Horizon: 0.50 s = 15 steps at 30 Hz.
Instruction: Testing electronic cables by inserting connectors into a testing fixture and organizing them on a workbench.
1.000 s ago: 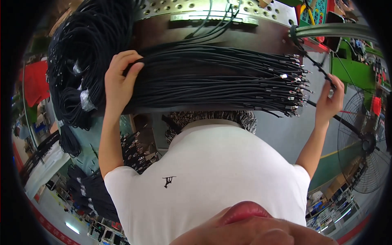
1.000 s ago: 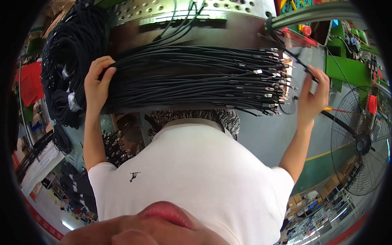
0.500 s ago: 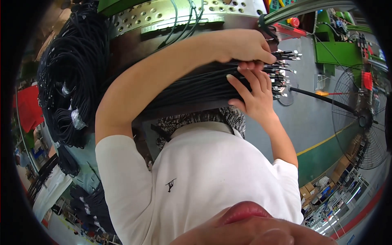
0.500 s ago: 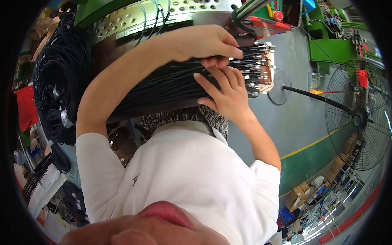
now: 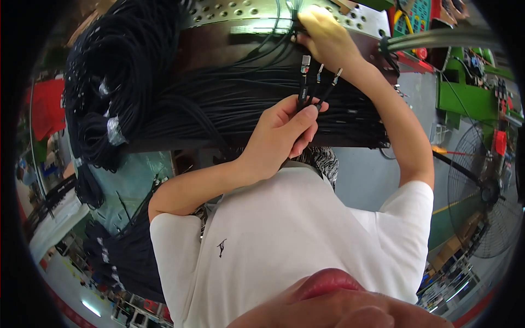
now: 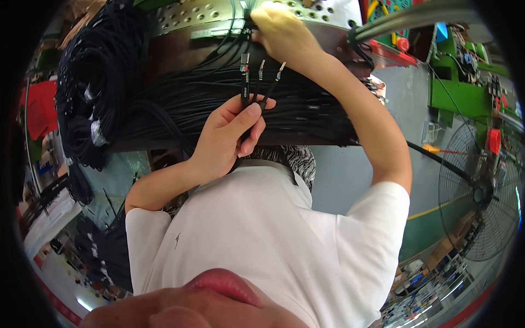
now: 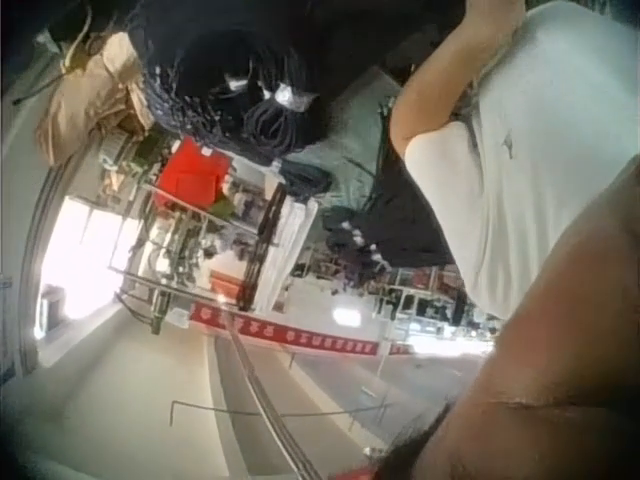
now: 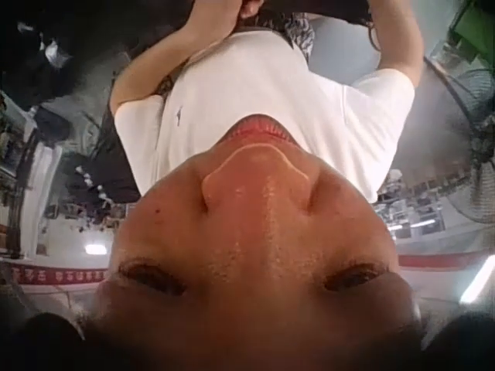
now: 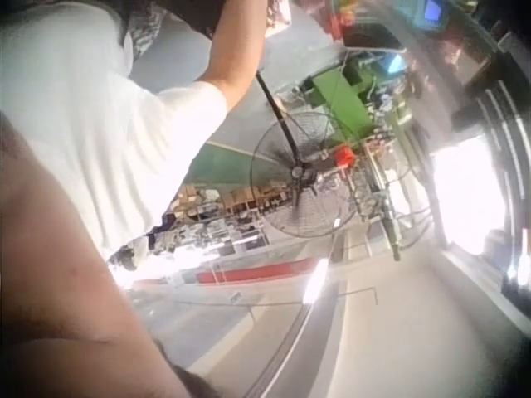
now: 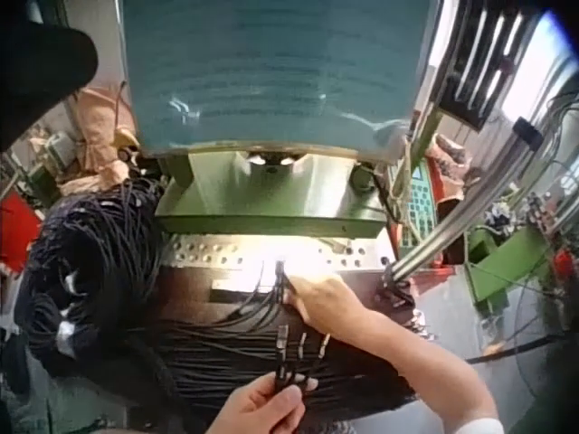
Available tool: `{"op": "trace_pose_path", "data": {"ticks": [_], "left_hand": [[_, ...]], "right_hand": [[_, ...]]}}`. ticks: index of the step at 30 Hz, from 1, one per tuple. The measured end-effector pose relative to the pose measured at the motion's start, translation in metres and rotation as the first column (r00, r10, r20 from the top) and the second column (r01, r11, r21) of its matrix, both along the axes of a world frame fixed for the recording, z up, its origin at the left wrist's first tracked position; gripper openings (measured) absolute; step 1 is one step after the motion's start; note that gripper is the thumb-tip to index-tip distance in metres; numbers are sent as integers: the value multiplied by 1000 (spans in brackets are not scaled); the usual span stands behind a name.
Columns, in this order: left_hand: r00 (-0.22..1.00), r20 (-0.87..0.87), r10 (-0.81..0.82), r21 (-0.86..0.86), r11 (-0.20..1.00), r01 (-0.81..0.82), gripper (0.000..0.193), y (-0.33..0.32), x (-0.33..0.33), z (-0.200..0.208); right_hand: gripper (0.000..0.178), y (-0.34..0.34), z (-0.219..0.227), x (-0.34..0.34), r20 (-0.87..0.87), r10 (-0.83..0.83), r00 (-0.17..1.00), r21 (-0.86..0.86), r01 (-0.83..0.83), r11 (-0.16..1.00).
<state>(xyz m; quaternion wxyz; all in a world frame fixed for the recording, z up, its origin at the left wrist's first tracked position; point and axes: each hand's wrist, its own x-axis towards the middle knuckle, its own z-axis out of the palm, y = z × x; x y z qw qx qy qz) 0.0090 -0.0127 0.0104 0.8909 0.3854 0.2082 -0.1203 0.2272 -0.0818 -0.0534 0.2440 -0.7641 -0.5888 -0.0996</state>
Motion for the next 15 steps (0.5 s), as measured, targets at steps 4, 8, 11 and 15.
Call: {"op": "trace_pose_path", "data": {"ticks": [4,8,11,15], "left_hand": [[996,-55,68,-68,995,-72,29,11,-6,-6],[994,-88,66,-117,990,-76,30,12,-5,-10],[1000,10,1,-211,977,2,29,17,-8,-19],[987,-12,160,70,985,-159,29,16,-21,-14]], "right_hand": [[28,-54,24,-14,-240,95,966,-70,-115,991],[21,-59,42,-51,3,5,1000,66,-5,998],[26,-47,45,-68,160,65,985,143,-88,986],[24,-36,31,-64,-49,8,999,192,2,981]]}}
